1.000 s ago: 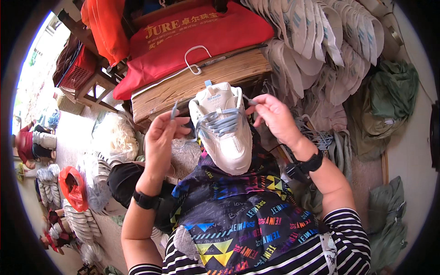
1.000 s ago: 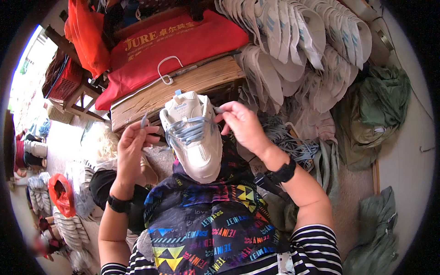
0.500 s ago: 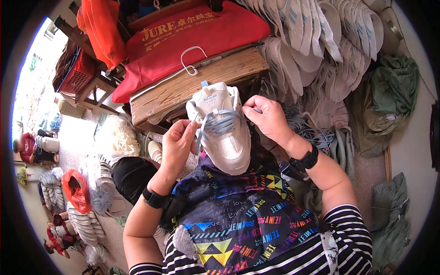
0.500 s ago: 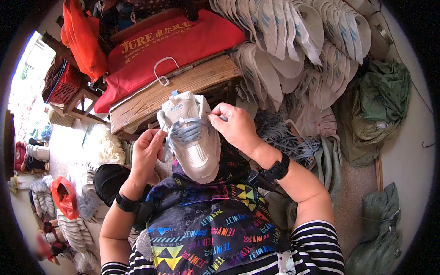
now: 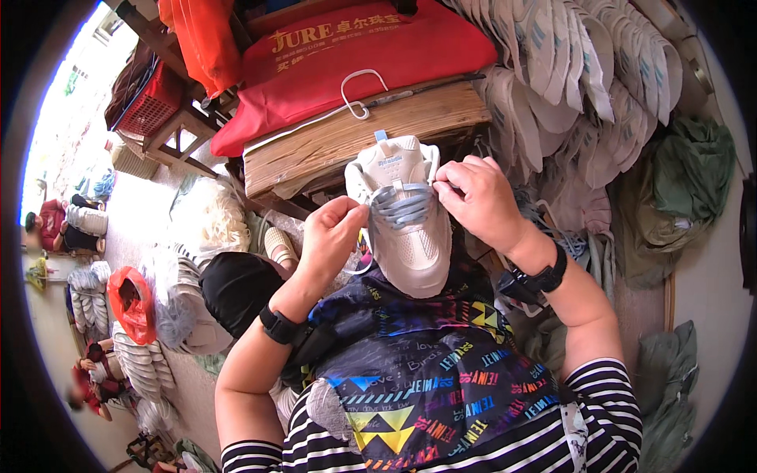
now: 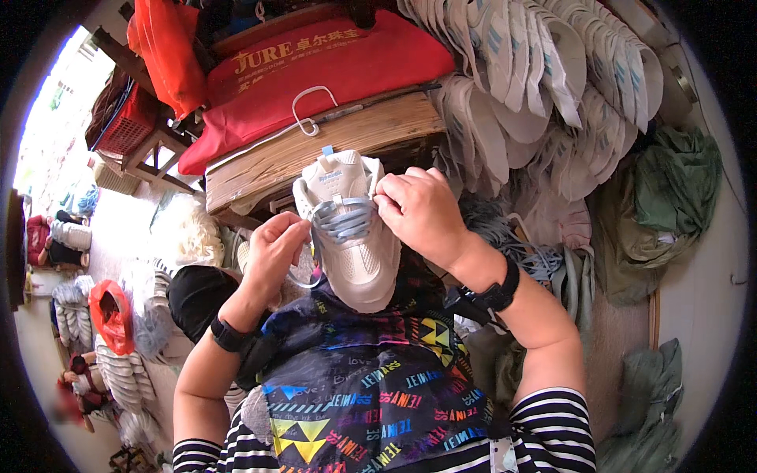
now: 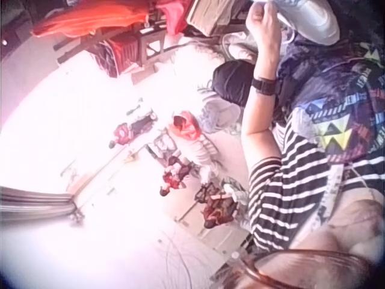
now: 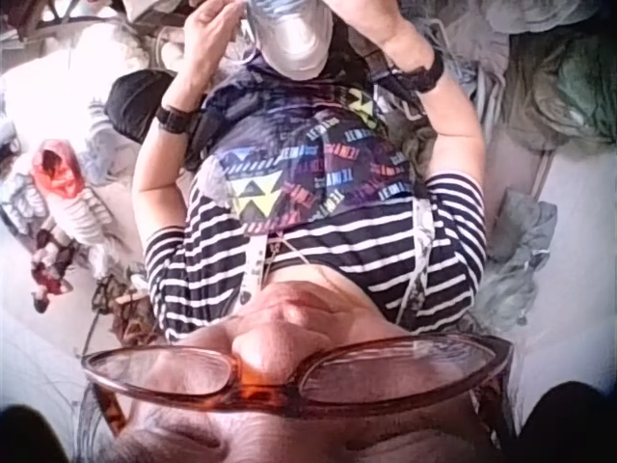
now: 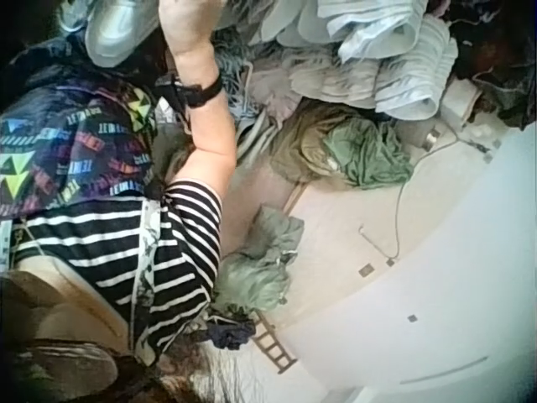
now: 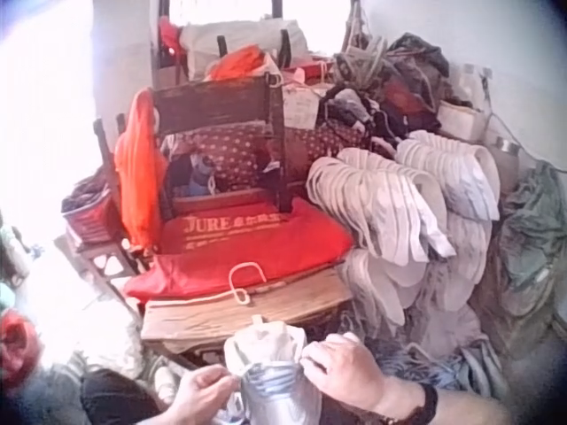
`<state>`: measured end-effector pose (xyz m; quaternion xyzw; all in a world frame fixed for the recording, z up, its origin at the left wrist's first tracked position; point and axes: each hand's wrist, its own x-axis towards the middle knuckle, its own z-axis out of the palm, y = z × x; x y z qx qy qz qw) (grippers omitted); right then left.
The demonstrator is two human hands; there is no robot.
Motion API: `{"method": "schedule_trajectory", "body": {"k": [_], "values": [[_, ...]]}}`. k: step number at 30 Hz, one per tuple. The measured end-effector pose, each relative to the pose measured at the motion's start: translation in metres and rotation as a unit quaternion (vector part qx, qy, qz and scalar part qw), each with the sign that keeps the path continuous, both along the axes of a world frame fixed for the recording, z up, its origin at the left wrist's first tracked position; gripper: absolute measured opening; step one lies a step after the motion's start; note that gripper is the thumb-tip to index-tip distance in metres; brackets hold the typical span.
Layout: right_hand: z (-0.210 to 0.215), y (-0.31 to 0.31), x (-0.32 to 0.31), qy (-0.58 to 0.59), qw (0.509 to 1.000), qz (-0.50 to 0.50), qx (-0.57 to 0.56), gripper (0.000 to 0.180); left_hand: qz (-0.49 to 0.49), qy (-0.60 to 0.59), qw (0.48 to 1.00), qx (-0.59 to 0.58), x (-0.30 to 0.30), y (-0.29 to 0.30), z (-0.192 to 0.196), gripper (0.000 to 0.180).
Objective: Lacing a white sneaker in a shoe workshop.
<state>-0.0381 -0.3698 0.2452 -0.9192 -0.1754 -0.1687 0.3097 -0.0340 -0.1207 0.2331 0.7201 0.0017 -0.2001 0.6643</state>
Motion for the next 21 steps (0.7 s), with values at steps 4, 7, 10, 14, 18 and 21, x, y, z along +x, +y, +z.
{"method": "schedule_trajectory", "body": {"k": [4,7,10,14,18,21], "values": [[0.013,-0.007,0.005,-0.014,0.994,0.060,-0.086,0.006,-0.037,0.046,0.998,0.015,0.008,0.002,0.006,0.018],[0.022,-0.011,0.009,-0.018,0.983,0.105,-0.150,0.012,-0.041,0.066,0.997,0.012,0.017,0.006,0.001,0.022],[0.029,-0.012,0.017,-0.031,0.970,0.139,-0.195,0.014,-0.086,-0.125,0.971,0.186,0.024,0.007,-0.001,0.021],[0.029,-0.013,0.034,-0.137,0.961,0.157,-0.185,0.019,-0.101,-0.509,0.775,0.361,0.040,0.008,0.042,0.024],[0.028,-0.020,0.052,-0.104,0.937,0.262,-0.206,0.024,-0.279,-0.429,0.816,0.267,0.058,0.014,0.036,0.028],[0.030,-0.025,0.054,-0.001,0.943,0.284,-0.173,0.018,-0.308,-0.405,0.814,0.281,0.065,0.014,0.042,0.018]]}}
